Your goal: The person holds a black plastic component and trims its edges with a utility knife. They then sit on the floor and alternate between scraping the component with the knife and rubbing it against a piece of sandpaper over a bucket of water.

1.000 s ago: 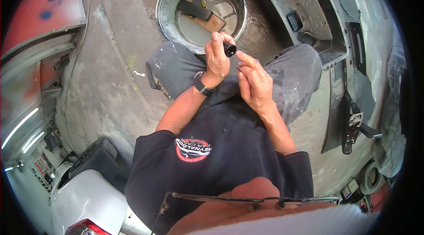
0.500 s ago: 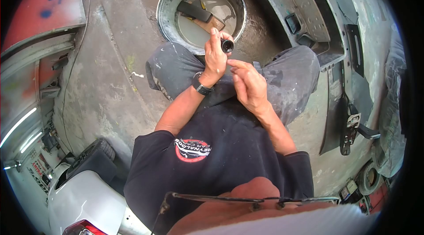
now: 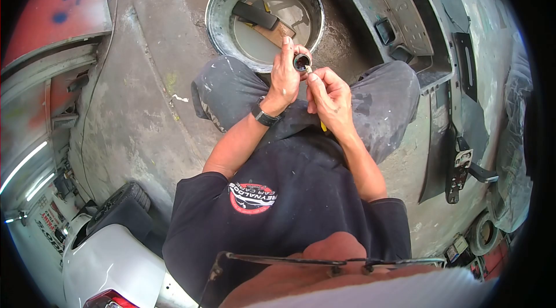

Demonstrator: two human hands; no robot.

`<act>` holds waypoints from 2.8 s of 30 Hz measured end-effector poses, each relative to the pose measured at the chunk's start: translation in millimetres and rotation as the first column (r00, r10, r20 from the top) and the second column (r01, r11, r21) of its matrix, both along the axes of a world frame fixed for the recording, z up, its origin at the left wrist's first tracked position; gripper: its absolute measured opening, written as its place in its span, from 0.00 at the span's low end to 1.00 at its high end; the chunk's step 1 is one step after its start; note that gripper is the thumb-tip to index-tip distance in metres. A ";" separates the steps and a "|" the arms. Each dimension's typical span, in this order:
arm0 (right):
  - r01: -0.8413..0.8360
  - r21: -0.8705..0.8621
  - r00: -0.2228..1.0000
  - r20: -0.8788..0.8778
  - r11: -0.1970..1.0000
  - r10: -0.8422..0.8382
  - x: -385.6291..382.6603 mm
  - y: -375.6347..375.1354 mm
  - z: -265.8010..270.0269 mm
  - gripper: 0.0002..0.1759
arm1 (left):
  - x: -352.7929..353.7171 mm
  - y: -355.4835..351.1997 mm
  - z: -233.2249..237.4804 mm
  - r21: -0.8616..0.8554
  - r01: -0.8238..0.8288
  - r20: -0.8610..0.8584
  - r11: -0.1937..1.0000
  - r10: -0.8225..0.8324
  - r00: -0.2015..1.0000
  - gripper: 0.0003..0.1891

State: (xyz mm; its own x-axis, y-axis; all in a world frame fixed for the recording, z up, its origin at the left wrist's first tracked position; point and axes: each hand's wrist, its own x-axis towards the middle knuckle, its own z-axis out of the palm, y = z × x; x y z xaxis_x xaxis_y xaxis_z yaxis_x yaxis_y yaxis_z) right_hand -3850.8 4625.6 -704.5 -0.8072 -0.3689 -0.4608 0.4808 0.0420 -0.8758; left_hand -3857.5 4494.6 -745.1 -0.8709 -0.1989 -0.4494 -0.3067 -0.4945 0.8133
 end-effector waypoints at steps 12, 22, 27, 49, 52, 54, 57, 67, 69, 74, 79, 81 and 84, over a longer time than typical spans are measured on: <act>0.068 -0.056 0.990 0.127 0.996 -0.061 9.0 -10.9 -3.1 0.13 | 3.1 2.3 -6.8 -0.416 0.018 -0.061 0.909 -0.048 0.997 0.36; 0.116 -0.088 0.985 0.137 0.989 -0.103 1.6 2.0 6.5 0.11 | 3.3 -0.3 4.5 -0.302 0.050 -0.042 0.952 -0.065 0.997 0.37; 0.051 0.052 0.994 0.095 0.997 -0.056 0.4 1.4 13.3 0.11 | 2.8 1.7 8.5 -0.526 0.022 -0.187 0.850 -0.141 0.972 0.37; 0.065 -0.047 0.997 0.051 0.997 -0.062 4.8 6.1 4.7 0.11 | 2.3 -3.1 7.0 -0.288 0.044 -0.068 0.957 -0.067 0.995 0.37; 0.030 -0.019 0.999 0.034 0.999 -0.030 3.8 3.2 2.9 0.11 | 2.2 -3.0 4.0 -0.245 0.047 -0.082 0.968 -0.069 0.994 0.37; 0.007 -0.019 1.000 0.018 1.000 -0.006 6.9 1.7 -2.4 0.12 | 2.5 -3.3 3.1 -0.280 0.060 -0.102 0.958 -0.092 0.991 0.37; -0.004 0.008 1.000 0.021 1.000 0.004 7.1 -0.7 1.5 0.11 | 2.5 -2.7 -2.1 -0.297 0.042 -0.116 0.954 -0.080 0.990 0.37; -0.046 -0.153 0.990 0.128 0.987 0.066 3.2 4.1 2.3 0.12 | 0.1 -5.6 -2.2 -0.064 0.008 -0.002 0.998 -0.008 1.000 0.37; 0.016 -0.039 0.999 0.031 0.999 -0.014 3.5 3.8 -1.4 0.12 | -0.6 -6.8 -6.3 0.122 -0.025 0.004 0.992 0.024 1.000 0.36; 0.011 -0.015 1.000 -0.029 1.000 -0.011 -0.9 0.2 -2.0 0.11 | -1.7 -4.9 -4.1 0.134 -0.029 0.042 0.991 0.024 0.999 0.36; 0.004 -0.007 0.998 -0.066 1.000 -0.004 1.0 -2.4 -7.5 0.10 | -0.8 -3.0 -8.5 0.050 -0.039 0.046 0.998 0.037 0.998 0.36; -0.007 0.008 0.999 -0.044 1.000 0.008 0.6 -1.9 -6.4 0.10 | -1.2 -3.0 -7.1 0.047 -0.035 0.062 0.998 0.032 0.998 0.36; -0.017 0.004 1.000 -0.010 1.000 0.017 1.1 -2.1 -5.1 0.10 | 1.1 -4.6 -3.6 0.015 0.013 0.051 1.000 -0.014 0.999 0.34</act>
State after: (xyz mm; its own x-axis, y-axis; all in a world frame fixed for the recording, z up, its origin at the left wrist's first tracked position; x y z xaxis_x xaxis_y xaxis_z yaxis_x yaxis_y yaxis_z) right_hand -3849.6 4623.5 -709.7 -0.8053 -0.3809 -0.4544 0.4714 0.0536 -0.8803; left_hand -3856.4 4490.0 -748.7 -0.8492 -0.1800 -0.4965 -0.3549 -0.5018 0.7889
